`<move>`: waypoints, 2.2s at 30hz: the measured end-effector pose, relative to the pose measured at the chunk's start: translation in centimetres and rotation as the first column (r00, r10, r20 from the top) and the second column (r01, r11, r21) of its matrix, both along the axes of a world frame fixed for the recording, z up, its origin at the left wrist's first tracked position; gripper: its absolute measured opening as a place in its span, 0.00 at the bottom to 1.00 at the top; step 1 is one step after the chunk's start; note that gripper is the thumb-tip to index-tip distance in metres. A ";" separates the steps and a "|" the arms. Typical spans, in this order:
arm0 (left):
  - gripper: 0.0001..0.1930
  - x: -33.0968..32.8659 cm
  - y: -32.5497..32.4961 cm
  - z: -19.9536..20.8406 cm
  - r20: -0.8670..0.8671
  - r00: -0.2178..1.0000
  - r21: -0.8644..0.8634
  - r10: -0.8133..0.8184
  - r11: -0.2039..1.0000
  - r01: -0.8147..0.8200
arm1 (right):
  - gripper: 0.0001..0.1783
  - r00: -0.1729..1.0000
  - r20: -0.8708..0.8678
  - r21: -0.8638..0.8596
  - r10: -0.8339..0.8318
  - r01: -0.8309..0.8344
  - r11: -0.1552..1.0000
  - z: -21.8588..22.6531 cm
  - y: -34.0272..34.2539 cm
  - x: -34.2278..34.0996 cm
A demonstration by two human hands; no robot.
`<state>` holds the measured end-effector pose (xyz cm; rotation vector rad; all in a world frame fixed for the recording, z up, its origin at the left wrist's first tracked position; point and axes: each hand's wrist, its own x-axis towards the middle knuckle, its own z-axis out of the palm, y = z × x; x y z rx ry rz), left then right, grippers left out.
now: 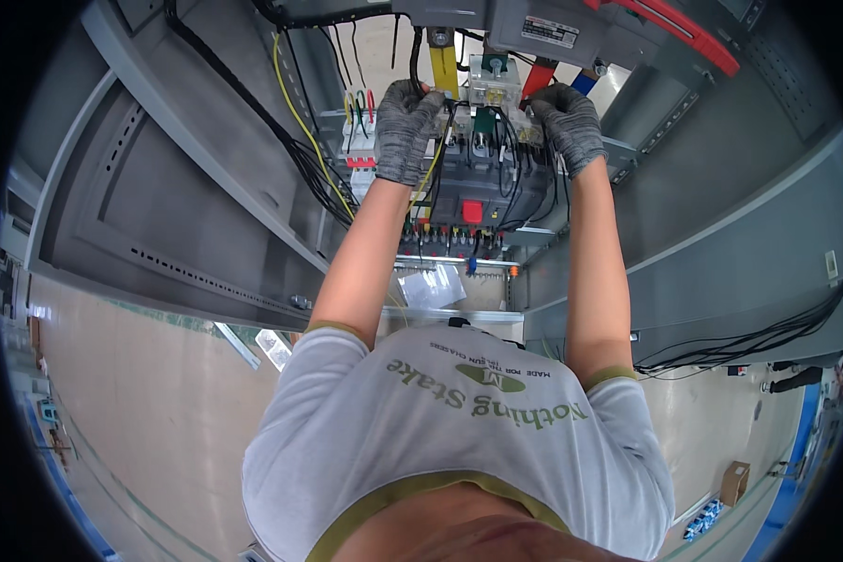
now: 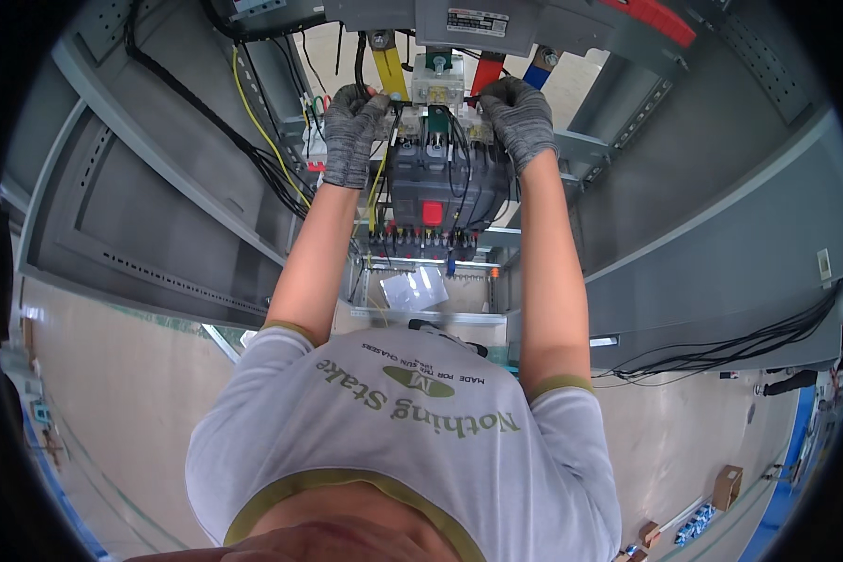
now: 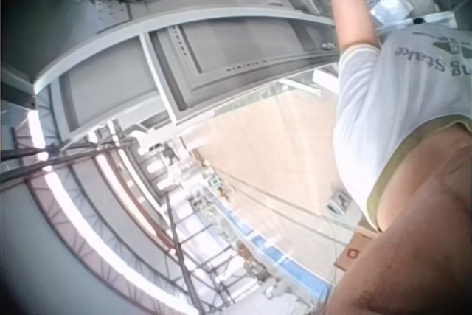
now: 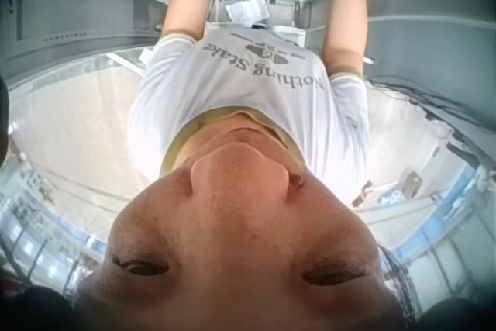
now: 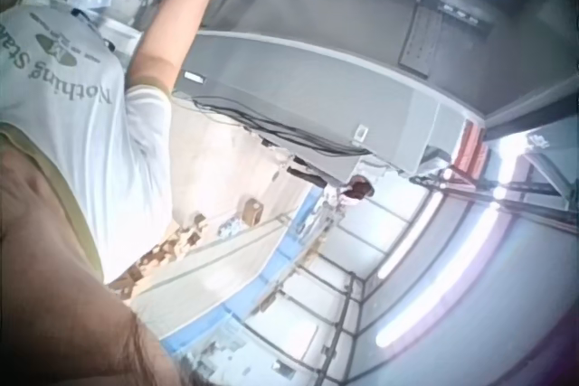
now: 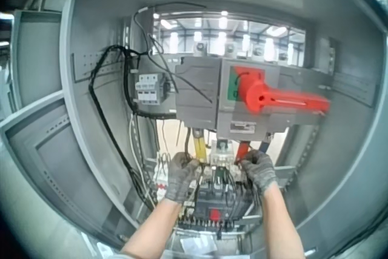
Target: The person works inside an open electrical cabinet, organizing and connecting wires to terminal blocks and components. They use a handheld tool to tighten connections and adjust wire routing throughout the panel.
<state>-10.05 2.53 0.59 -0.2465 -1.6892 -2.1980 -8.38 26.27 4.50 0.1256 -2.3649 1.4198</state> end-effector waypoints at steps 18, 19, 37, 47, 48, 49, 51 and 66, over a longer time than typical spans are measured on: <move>0.11 1.7 -2.1 1.3 -0.702 0.704 -0.508 0.109 0.616 -0.602 | 0.05 0.999 -0.039 -0.068 0.014 -0.017 0.998 -0.3 -0.5 0.0; 0.11 1.6 -2.8 1.8 -0.711 0.703 -0.595 -0.010 0.541 -0.594 | 0.05 1.000 -0.027 -0.074 0.012 -0.014 0.997 -0.4 -0.6 0.0; 0.10 2.2 -1.5 5.6 -0.466 0.885 -0.876 0.004 0.140 -0.462 | 0.09 0.998 -0.061 -0.008 0.002 -0.002 1.000 0.0 -0.8 0.3; 0.12 1.4 -1.1 4.8 -0.561 0.827 -0.827 0.039 0.031 -0.562 | 0.16 0.990 -0.143 0.251 -0.019 0.055 0.966 -0.9 0.1 -1.1; 0.13 1.7 -1.1 5.2 -0.517 0.855 -0.856 0.034 -0.014 -0.517 | 0.17 0.989 -0.149 0.198 -0.013 0.043 0.979 -1.5 0.2 -1.1; 0.14 1.1 -1.4 4.7 -0.546 0.837 -0.838 0.031 -0.013 -0.546 | 0.18 0.986 -0.169 0.152 0.002 0.024 0.988 -0.4 -0.5 -0.7; 0.15 0.8 -1.7 4.3 -0.545 0.838 -0.839 0.025 -0.028 -0.544 | 0.14 0.993 -0.119 0.038 -0.013 0.018 0.999 0.2 -1.5 0.3; 0.13 1.6 -1.4 4.9 -0.477 0.878 -0.875 0.031 0.079 -0.478 | 0.15 0.990 -0.123 0.163 -0.065 0.085 0.983 -0.3 -1.0 0.2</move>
